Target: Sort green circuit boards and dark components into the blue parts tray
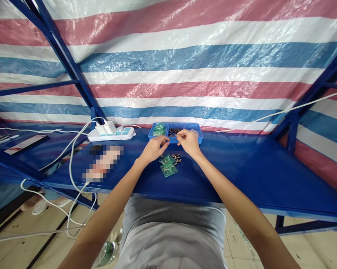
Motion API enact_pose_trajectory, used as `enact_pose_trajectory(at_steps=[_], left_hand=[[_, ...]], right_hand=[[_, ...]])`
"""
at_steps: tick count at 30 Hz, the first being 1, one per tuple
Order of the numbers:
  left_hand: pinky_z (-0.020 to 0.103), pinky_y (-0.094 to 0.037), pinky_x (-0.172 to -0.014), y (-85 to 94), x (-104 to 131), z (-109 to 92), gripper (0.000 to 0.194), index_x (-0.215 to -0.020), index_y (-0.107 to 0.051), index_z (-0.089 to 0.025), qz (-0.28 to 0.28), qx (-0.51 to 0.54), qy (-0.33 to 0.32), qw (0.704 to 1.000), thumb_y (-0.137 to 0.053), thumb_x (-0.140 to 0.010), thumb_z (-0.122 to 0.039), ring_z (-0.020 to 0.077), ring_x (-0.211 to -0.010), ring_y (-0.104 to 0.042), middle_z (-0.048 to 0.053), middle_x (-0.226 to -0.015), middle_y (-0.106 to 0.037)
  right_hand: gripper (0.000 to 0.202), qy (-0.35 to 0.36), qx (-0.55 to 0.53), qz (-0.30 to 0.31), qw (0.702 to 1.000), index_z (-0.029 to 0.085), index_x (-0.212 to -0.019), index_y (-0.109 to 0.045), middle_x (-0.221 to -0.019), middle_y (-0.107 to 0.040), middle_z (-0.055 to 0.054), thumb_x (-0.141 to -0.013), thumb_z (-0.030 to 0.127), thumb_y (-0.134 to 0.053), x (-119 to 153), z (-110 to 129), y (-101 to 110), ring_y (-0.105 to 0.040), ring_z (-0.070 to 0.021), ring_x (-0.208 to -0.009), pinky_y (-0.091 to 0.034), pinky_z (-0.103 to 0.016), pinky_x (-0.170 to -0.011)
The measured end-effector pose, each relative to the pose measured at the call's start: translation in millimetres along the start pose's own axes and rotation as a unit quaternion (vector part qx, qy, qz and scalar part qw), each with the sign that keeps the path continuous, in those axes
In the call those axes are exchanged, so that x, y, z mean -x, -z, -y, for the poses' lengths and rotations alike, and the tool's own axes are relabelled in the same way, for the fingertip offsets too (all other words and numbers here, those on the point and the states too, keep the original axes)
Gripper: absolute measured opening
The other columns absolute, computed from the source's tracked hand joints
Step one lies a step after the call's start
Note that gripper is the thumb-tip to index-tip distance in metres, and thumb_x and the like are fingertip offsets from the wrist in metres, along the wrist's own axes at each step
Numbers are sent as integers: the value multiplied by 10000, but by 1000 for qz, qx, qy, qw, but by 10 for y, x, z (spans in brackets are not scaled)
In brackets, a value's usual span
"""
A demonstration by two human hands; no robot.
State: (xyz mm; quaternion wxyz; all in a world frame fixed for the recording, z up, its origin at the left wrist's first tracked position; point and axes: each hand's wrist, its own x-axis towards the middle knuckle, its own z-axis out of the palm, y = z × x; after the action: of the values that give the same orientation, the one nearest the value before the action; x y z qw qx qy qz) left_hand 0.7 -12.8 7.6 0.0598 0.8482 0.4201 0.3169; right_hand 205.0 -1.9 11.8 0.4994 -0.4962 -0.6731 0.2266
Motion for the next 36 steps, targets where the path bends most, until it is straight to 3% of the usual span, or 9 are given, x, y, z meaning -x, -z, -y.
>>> enact_pose_trajectory(at_steps=[4, 6, 10, 15, 21, 25, 28, 32, 36], left_hand=[[279, -459, -726, 3, 9, 25, 193, -1071, -653, -221, 8, -31, 13, 999, -483, -986, -253, 180, -811, -625, 44, -964, -670], [280, -449, -699, 9, 17, 32, 191, -1068, -653, -225, 12, -39, 17, 999, -483, -985, -247, 186, -811, -627, 49, -972, -669], [282, -442, -676, 14, 30, 24, 198, -1080, -658, -227, 20, -46, 22, 998, -486, -986, -250, 193, -825, -631, 63, -1022, -672], [275, -446, -674, 24, 35, 0, 194, -1061, -669, -232, 36, -42, 26, 998, -493, -982, -254, 197, -844, -633, 62, -1035, -677], [279, -451, -680, 140, 35, 105, 196, -1066, -672, -238, 14, -82, 47, 995, -499, -974, -250, 207, -844, -652, 67, -1040, -695], [286, -467, -719, 245, 33, 227, 163, -1022, -686, -230, -3, -48, 69, 996, -554, -941, -282, 187, -777, -649, 42, -905, -704], [281, -486, -686, 270, 42, 267, 314, -1020, -703, -225, 77, 55, 84, 992, -670, -864, -495, 183, -735, -645, 21, -804, -687], [275, -499, -659, 231, 52, 261, 640, -1099, -715, -227, 216, 123, 95, 964, -842, -613, -623, 200, -796, -661, 44, -949, -689], [276, -500, -685, 192, 67, 205, 748, -1168, -703, -255, 244, 131, 66, 959, -873, -542, -626, 215, -865, -643, 50, -1015, -638]], right_hand=[[132, 17, 66, -59, 996, 214, -944, -669, -839, -754, -35, -848, 266, -595, -273, -12, -6, -719, -215, -756, -553, -351, -805], [198, 26, 76, -52, 995, 209, -1036, -655, -885, -755, -48, -853, 250, -592, -274, -16, -21, -712, -221, -777, -545, -359, -806], [194, 35, 29, 53, 998, 207, -1057, -647, -858, -741, -36, -898, 276, -560, 4, -54, -34, -693, -193, -672, -541, -342, -739], [145, 65, 69, 212, 973, 213, -948, -703, -840, -740, -26, -891, 267, -580, 270, -37, -1, -691, -194, -761, -517, -317, -731], [195, 31, 95, 276, 956, 213, -1010, -715, -830, -704, -31, -889, 323, -609, 206, 46, 156, -658, -183, -736, -491, -291, -675], [394, 2, 113, 347, 931, 236, -1125, -703, -952, -668, -43, -803, 462, -727, 188, 28, 314, -631, -179, -768, -473, -272, -648], [587, -2, 123, 364, 923, 256, -1183, -692, -1009, -638, -46, -667, 490, -842, 217, -9, 363, -613, -183, -795, -464, -260, -652], [680, 13, 130, 356, 925, 262, -1238, -667, -1029, -615, -45, -621, 458, -876, 262, -44, 324, -593, -180, -795, -457, -262, -673], [608, 48, 138, 345, 927, 261, -1201, -675, -1021, -612, -46, -646, 422, -862, 278, -41, 263, -585, -208, -868, -447, -269, -700]])
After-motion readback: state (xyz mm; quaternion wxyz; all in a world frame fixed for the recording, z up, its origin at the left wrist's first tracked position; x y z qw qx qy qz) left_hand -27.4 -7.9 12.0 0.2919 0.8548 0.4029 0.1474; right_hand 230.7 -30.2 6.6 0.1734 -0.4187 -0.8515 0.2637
